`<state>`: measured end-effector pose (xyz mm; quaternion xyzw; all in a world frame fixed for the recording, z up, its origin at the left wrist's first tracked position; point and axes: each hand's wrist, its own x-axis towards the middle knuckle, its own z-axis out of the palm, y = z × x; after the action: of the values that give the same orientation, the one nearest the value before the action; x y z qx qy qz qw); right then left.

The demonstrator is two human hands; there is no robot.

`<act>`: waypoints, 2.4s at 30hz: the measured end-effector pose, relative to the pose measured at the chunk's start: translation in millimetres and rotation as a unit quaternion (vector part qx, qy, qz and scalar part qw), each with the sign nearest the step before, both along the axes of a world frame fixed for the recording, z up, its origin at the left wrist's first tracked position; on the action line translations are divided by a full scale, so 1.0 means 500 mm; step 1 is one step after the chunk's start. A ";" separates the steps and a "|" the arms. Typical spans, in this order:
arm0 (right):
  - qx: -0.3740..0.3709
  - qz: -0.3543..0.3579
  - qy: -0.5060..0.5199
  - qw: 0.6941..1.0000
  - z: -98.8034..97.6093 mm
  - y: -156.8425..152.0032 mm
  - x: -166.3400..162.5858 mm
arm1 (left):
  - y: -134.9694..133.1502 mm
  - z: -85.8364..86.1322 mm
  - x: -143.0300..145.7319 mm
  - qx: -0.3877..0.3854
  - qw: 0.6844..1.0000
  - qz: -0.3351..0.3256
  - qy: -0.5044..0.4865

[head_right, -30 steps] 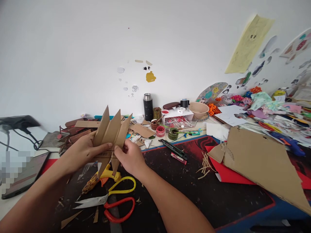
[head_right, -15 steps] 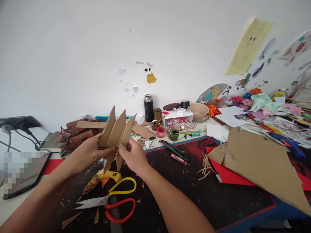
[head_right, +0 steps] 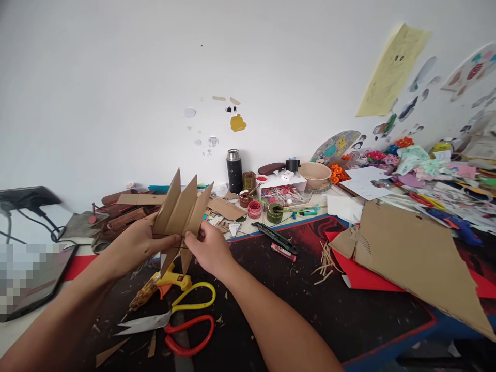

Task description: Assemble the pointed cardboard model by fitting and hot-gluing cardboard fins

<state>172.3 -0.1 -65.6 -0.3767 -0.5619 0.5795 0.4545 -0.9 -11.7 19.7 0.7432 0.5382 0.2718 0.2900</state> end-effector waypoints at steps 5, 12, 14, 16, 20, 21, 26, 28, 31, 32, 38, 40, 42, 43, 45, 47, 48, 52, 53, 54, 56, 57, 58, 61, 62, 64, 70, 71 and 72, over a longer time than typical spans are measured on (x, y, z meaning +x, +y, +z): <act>0.001 -0.001 0.005 1.000 0.001 -0.002 -0.002 | -0.008 0.001 0.005 0.005 1.000 0.009 0.012; 0.030 -0.005 0.004 1.000 -0.001 -0.002 -0.006 | -0.018 -0.001 0.017 0.051 0.997 0.017 0.049; 0.041 -0.016 -0.007 0.999 -0.004 -0.002 -0.007 | -0.023 -0.002 0.025 0.062 0.996 0.027 0.064; 0.056 -0.038 -0.031 0.997 -0.006 -0.004 -0.009 | -0.032 -0.003 0.037 0.064 0.992 0.050 0.098; 0.081 -0.095 -0.099 0.987 -0.006 -0.014 -0.012 | -0.053 -0.005 0.058 0.071 0.964 0.129 0.223; 0.085 -0.102 -0.108 0.985 -0.005 -0.016 -0.012 | -0.056 -0.005 0.061 0.073 0.959 0.136 0.237; 0.081 -0.099 -0.096 0.987 -0.006 -0.008 -0.008 | -0.043 -0.008 0.051 0.072 0.985 0.083 0.136; 0.069 -0.082 -0.079 0.991 -0.010 0.000 -0.006 | -0.030 -0.010 0.043 0.068 0.993 0.052 0.079; 0.055 -0.053 -0.050 0.996 -0.016 0.008 -0.003 | -0.013 -0.014 0.032 0.053 0.997 0.041 0.033; 0.051 -0.042 -0.036 0.997 -0.016 0.009 -0.003 | -0.009 -0.015 0.028 0.047 0.998 0.042 0.021; 0.029 -0.004 -0.005 1.000 -0.010 0.001 -0.008 | 0.003 -0.022 0.006 0.027 0.998 0.044 -0.040; 0.033 -0.007 -0.012 0.999 -0.010 0.000 -0.009 | 0.005 -0.023 0.002 0.021 0.998 0.041 -0.043; 0.038 -0.014 -0.023 0.999 -0.011 0.000 -0.009 | 0.006 -0.025 0.001 0.013 0.999 0.033 -0.035; 0.041 -0.020 -0.030 0.999 -0.011 0.000 -0.009 | 0.006 -0.026 0.002 0.012 0.999 0.029 -0.028; 0.047 -0.030 -0.047 0.997 -0.013 0.000 -0.008 | 0.006 -0.027 0.006 0.015 0.999 0.024 -0.016; 0.053 -0.041 -0.064 0.996 -0.014 0.000 -0.008 | 0.004 -0.026 0.012 0.023 0.999 0.026 -0.010; 0.057 -0.047 -0.073 0.995 -0.014 0.000 -0.007 | 0.002 -0.025 0.015 0.027 0.999 0.028 -0.007; 0.069 -0.068 -0.097 0.991 -0.015 -0.002 -0.009 | -0.010 -0.024 0.029 0.063 0.997 0.046 0.025; 0.070 -0.072 -0.101 0.990 -0.015 -0.002 -0.010 | -0.014 -0.024 0.032 0.072 0.995 0.052 0.036; 0.071 -0.076 -0.105 0.989 -0.014 -0.004 -0.011 | -0.019 -0.025 0.035 0.080 0.994 0.057 0.047; 0.075 -0.089 -0.111 0.987 -0.014 -0.006 -0.013 | -0.027 -0.028 0.042 0.093 0.991 0.068 0.075; 0.079 -0.096 -0.112 0.986 -0.014 -0.007 -0.014 | -0.031 -0.031 0.045 0.099 0.987 0.080 0.096; 0.082 -0.101 -0.114 0.985 -0.014 -0.008 -0.014 | -0.034 -0.034 0.048 0.104 0.983 0.096 0.120; 0.083 -0.098 -0.119 0.985 -0.014 -0.005 -0.012 | -0.033 -0.044 0.055 0.106 0.973 0.130 0.161; 0.078 -0.091 -0.121 0.985 -0.014 -0.003 -0.011 | -0.029 -0.047 0.055 0.102 0.975 0.124 0.151; 0.067 -0.081 -0.118 0.987 -0.013 0.000 -0.008 | -0.020 -0.047 0.051 0.090 0.986 0.095 0.102; 0.057 -0.053 -0.054 0.995 -0.011 0.002 -0.005 | 0.003 -0.030 0.020 0.016 0.997 0.066 -0.022; 0.052 -0.044 -0.041 0.997 -0.010 0.001 -0.006 | 0.005 -0.029 0.015 0.005 0.997 0.063 -0.037; 0.045 -0.034 -0.027 0.998 -0.010 0.000 -0.006 | 0.006 -0.028 0.011 -0.005 0.997 0.061 -0.052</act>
<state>169.4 0.1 -70.5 -0.3903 -0.5863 0.5276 0.4749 4.7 -8.5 5.6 0.6926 0.5681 0.3245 0.3038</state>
